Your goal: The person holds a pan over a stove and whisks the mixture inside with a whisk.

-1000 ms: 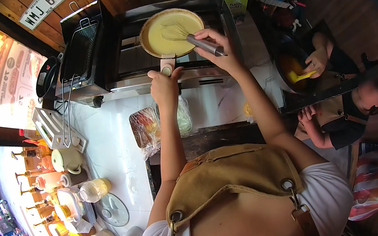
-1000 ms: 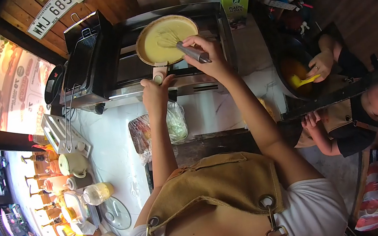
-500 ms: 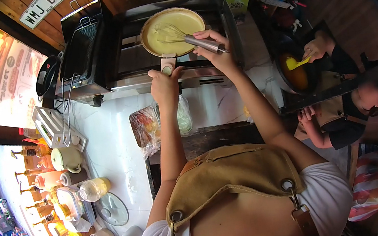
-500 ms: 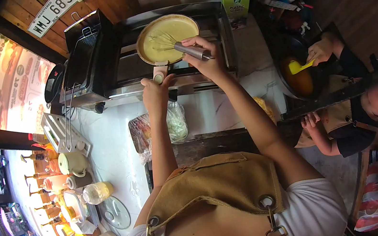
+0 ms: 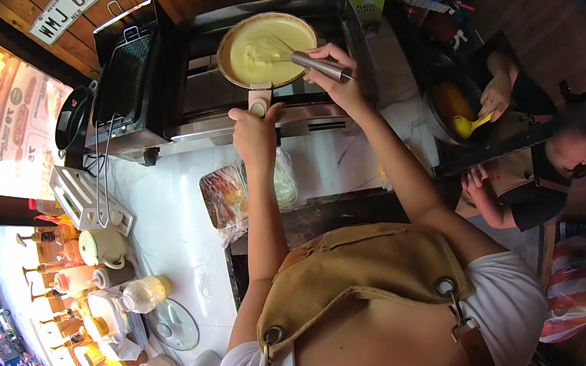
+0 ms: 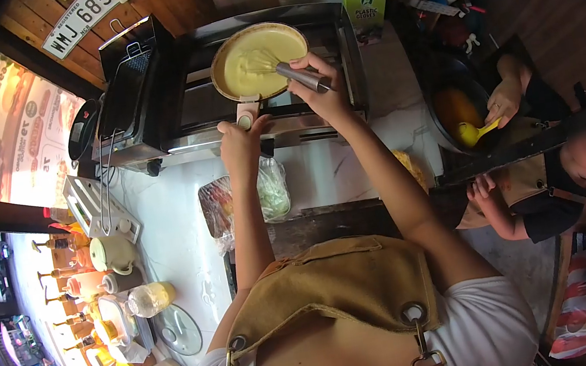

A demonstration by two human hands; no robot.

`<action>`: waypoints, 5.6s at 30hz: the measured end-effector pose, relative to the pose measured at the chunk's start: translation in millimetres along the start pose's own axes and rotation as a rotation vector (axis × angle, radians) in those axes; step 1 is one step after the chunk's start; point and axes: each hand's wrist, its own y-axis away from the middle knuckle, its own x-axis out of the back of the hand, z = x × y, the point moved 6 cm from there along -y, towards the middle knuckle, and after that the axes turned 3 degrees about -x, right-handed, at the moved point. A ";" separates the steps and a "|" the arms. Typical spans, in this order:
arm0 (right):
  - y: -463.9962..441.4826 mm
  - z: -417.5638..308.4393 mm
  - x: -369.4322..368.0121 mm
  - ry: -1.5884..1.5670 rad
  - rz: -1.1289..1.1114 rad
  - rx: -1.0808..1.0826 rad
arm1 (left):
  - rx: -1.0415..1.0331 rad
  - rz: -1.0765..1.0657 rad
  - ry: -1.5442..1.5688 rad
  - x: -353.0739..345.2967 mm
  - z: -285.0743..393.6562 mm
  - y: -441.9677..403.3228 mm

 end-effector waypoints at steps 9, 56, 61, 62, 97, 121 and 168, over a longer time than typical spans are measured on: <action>-2.1 -5.0 -21.9 -0.155 -0.096 -0.026 | 0.016 -0.005 -0.011 2.4 2.0 0.8; -27.6 -15.9 15.0 0.030 0.123 0.022 | -0.006 -0.003 -0.030 3.0 4.3 1.2; -24.0 -7.9 -6.9 -0.041 0.017 -0.004 | 0.047 -0.035 0.002 2.0 2.1 0.2; -20.4 -10.2 -8.9 -0.087 -0.021 -0.011 | 0.048 -0.037 0.002 1.6 1.9 0.3; -54.6 -15.0 14.5 0.160 -0.003 0.103 | 0.008 -0.020 0.015 1.4 0.8 0.2; -49.8 -2.6 23.2 0.123 -0.006 0.071 | 0.029 -0.050 0.031 1.9 0.4 0.9; 5.9 -49.9 4.0 0.277 0.203 0.153 | 0.001 0.001 0.002 -0.9 -2.0 -1.3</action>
